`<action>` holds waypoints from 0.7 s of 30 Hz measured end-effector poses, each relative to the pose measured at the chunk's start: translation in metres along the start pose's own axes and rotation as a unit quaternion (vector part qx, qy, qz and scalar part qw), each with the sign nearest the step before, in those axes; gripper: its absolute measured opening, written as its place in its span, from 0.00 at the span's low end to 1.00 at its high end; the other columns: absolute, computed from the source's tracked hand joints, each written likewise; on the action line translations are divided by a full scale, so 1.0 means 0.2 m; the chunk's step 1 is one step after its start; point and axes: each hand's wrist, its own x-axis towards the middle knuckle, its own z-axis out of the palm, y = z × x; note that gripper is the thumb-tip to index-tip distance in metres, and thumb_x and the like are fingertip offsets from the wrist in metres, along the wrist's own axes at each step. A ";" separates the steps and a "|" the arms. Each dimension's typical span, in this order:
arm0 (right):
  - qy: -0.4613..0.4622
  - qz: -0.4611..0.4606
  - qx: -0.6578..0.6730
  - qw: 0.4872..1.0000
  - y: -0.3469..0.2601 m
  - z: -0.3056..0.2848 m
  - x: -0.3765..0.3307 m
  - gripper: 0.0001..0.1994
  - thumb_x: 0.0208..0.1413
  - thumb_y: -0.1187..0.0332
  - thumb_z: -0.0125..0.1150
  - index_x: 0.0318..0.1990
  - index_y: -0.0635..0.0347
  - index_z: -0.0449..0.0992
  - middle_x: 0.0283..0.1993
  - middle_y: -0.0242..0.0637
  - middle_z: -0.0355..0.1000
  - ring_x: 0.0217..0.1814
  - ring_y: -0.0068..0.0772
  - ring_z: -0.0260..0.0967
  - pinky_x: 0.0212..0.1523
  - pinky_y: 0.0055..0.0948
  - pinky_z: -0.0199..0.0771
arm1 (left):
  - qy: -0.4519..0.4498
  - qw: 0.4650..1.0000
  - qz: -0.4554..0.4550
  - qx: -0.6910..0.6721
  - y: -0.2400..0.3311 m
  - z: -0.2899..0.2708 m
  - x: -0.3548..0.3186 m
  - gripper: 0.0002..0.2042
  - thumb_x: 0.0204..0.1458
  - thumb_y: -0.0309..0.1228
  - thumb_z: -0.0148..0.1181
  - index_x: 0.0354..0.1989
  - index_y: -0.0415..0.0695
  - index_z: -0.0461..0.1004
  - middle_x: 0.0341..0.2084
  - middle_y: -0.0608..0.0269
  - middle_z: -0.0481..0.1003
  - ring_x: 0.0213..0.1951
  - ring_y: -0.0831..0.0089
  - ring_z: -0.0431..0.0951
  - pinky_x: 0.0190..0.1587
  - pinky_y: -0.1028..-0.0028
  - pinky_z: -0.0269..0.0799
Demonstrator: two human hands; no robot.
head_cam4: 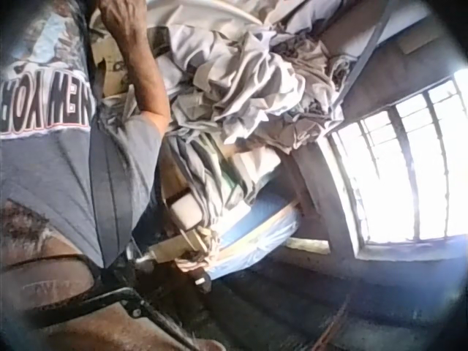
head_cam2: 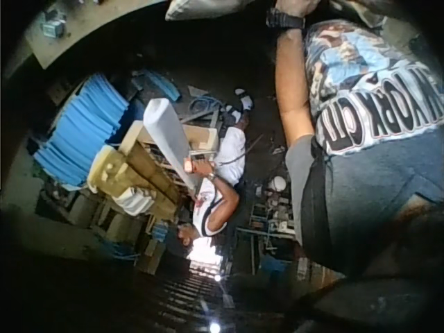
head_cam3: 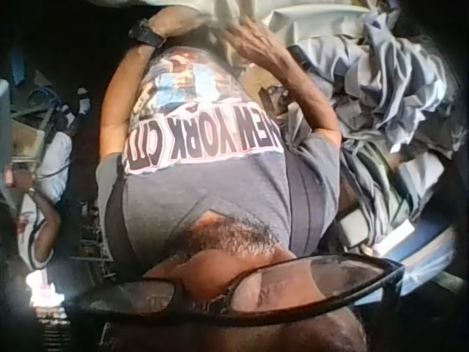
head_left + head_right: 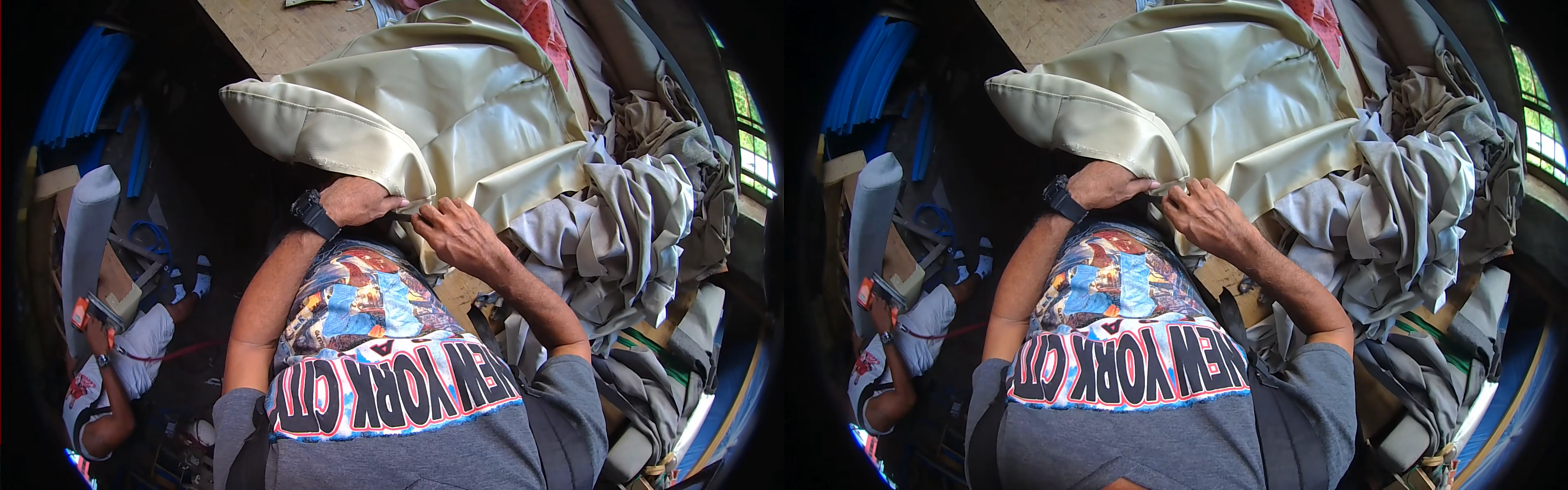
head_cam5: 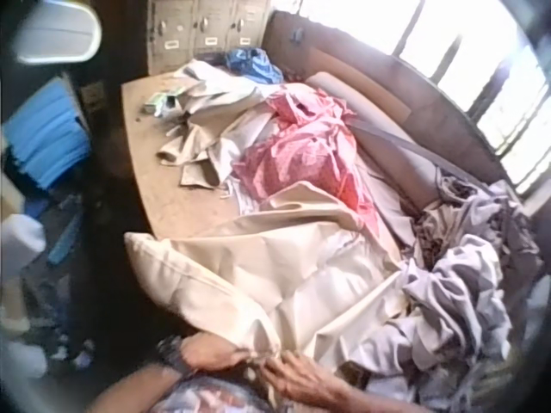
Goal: Cutting and trimming beige synthetic fabric with scissors on a large work table.
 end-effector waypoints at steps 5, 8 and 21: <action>0.010 -0.001 0.018 1.000 0.00 0.00 0.01 0.10 0.58 0.67 0.57 0.45 0.59 0.76 0.45 0.37 0.72 0.47 0.38 0.72 0.49 0.38 0.73 | 0.001 1.000 0.004 -0.001 0.00 0.00 -0.01 0.23 0.66 0.50 0.50 0.47 0.43 0.81 0.40 0.41 0.81 0.43 0.44 0.81 0.49 0.53 0.76; 0.016 0.000 0.030 0.999 0.01 0.01 0.02 0.10 0.58 0.68 0.57 0.45 0.58 0.76 0.45 0.38 0.72 0.47 0.38 0.73 0.48 0.38 0.74 | -0.009 1.000 -0.006 0.006 -0.01 0.00 0.00 0.23 0.66 0.50 0.50 0.47 0.43 0.81 0.40 0.41 0.81 0.43 0.44 0.81 0.49 0.53 0.76; -0.011 0.020 -0.016 1.000 -0.04 -0.18 -0.02 0.13 0.55 0.69 0.57 0.47 0.57 0.78 0.41 0.36 0.72 0.47 0.37 0.72 0.48 0.39 0.71 | -0.015 1.000 -0.006 -0.023 0.03 -0.06 -0.01 0.26 0.67 0.51 0.50 0.49 0.38 0.80 0.40 0.40 0.81 0.44 0.44 0.81 0.51 0.54 0.76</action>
